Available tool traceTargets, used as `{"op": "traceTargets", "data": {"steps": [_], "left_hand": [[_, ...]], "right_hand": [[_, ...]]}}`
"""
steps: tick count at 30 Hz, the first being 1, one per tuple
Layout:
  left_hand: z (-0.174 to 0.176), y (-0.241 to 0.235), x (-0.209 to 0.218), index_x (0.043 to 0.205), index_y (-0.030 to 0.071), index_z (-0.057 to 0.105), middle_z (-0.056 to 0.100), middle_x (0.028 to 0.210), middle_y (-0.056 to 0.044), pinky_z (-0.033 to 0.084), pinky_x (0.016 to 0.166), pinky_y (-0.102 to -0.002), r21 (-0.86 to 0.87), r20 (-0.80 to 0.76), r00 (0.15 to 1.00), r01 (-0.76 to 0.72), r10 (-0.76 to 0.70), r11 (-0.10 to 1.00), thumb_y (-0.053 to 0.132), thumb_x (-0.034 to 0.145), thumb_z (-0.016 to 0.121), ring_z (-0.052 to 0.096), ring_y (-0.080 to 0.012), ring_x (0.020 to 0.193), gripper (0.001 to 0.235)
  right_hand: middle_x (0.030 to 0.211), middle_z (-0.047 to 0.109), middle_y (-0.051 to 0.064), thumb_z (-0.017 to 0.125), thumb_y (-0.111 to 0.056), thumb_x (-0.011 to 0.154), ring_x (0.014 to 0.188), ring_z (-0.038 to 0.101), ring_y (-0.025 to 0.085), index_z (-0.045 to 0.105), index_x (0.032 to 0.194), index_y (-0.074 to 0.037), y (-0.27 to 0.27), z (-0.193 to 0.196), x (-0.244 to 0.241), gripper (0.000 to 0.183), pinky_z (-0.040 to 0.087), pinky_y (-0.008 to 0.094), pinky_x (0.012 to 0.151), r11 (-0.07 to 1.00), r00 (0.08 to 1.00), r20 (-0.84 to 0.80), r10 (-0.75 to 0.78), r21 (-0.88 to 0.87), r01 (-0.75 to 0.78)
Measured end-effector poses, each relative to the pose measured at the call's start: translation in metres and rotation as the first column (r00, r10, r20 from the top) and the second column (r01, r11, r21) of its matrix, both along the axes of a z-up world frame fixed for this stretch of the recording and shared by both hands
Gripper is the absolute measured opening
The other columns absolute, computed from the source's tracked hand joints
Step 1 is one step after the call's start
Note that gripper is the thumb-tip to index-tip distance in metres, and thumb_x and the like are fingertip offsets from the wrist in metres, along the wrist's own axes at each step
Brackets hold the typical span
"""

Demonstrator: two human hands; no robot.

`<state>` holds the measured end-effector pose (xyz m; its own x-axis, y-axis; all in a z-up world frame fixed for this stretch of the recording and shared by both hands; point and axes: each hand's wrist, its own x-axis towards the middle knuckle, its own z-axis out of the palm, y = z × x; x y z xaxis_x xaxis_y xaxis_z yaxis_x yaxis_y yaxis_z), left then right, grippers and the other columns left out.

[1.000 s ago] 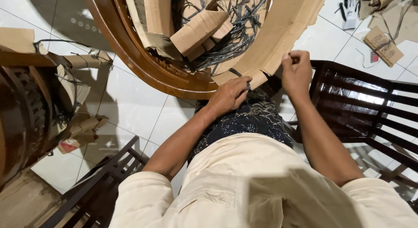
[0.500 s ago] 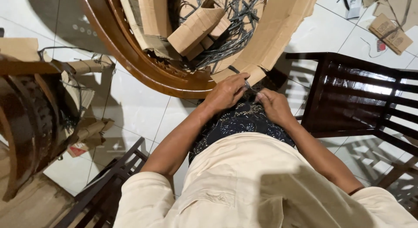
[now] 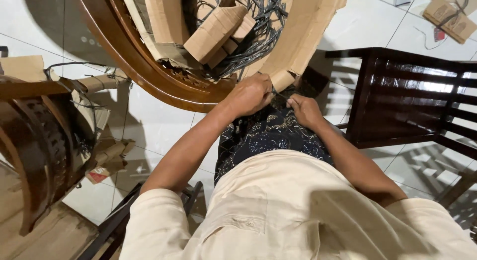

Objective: Wrapping a wooden chair frame with protective cardboard and securing it with plastic ties

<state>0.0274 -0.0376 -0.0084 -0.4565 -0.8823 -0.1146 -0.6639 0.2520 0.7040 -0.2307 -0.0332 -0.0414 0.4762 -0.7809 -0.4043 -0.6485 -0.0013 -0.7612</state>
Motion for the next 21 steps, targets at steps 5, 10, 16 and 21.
{"op": "traceTargets", "data": {"steps": [5,10,16,21], "left_hand": [[0.042,-0.001,0.008,0.089,0.011,0.07,0.071,0.087,-0.019,0.056,0.081,-0.054,0.354,0.103,0.994,-0.014,-0.024,0.935,0.044,0.096,0.055,0.07,-0.0439,0.093,0.037],[0.044,-0.002,0.023,0.081,0.01,0.071,0.072,0.078,-0.019,0.057,0.075,-0.05,0.501,-0.043,0.999,0.007,0.017,0.866,0.04,0.095,0.055,0.072,-0.0431,0.086,0.036],[0.074,0.003,0.004,0.088,0.006,0.071,0.074,0.094,-0.004,0.055,0.068,-0.025,0.784,-0.434,0.612,-0.105,0.661,0.611,0.016,0.097,0.063,0.064,-0.0097,0.075,0.015],[0.021,0.006,-0.011,0.092,0.004,0.069,0.076,0.085,-0.012,0.062,0.058,-0.02,0.89,-0.393,0.209,-0.16,0.895,0.428,0.021,0.097,0.067,0.075,-0.0129,0.069,0.019]], "right_hand": [[0.086,0.071,0.02,0.055,-0.025,0.108,0.088,0.068,0.045,0.065,0.092,-0.011,0.005,-0.003,-0.003,0.023,0.052,0.053,0.075,1.0,0.999,-0.033,-0.007,0.017,0.008],[0.083,0.07,0.02,0.053,-0.027,0.109,0.085,0.068,0.046,0.065,0.091,-0.011,0.001,-0.001,-0.005,0.027,0.052,0.051,0.073,0.999,1.0,-0.019,-0.001,0.051,0.002],[0.082,0.07,0.017,0.053,-0.031,0.11,0.083,0.068,0.043,0.066,0.091,-0.014,0.008,0.0,-0.019,0.028,0.053,0.05,0.073,0.996,0.999,-0.043,-0.005,0.086,0.009],[0.076,0.068,0.017,0.055,-0.028,0.108,0.08,0.065,0.04,0.069,0.094,-0.013,0.011,0.019,-0.033,0.025,0.051,0.05,0.079,0.981,0.999,-0.016,-0.051,0.185,0.053]]}}
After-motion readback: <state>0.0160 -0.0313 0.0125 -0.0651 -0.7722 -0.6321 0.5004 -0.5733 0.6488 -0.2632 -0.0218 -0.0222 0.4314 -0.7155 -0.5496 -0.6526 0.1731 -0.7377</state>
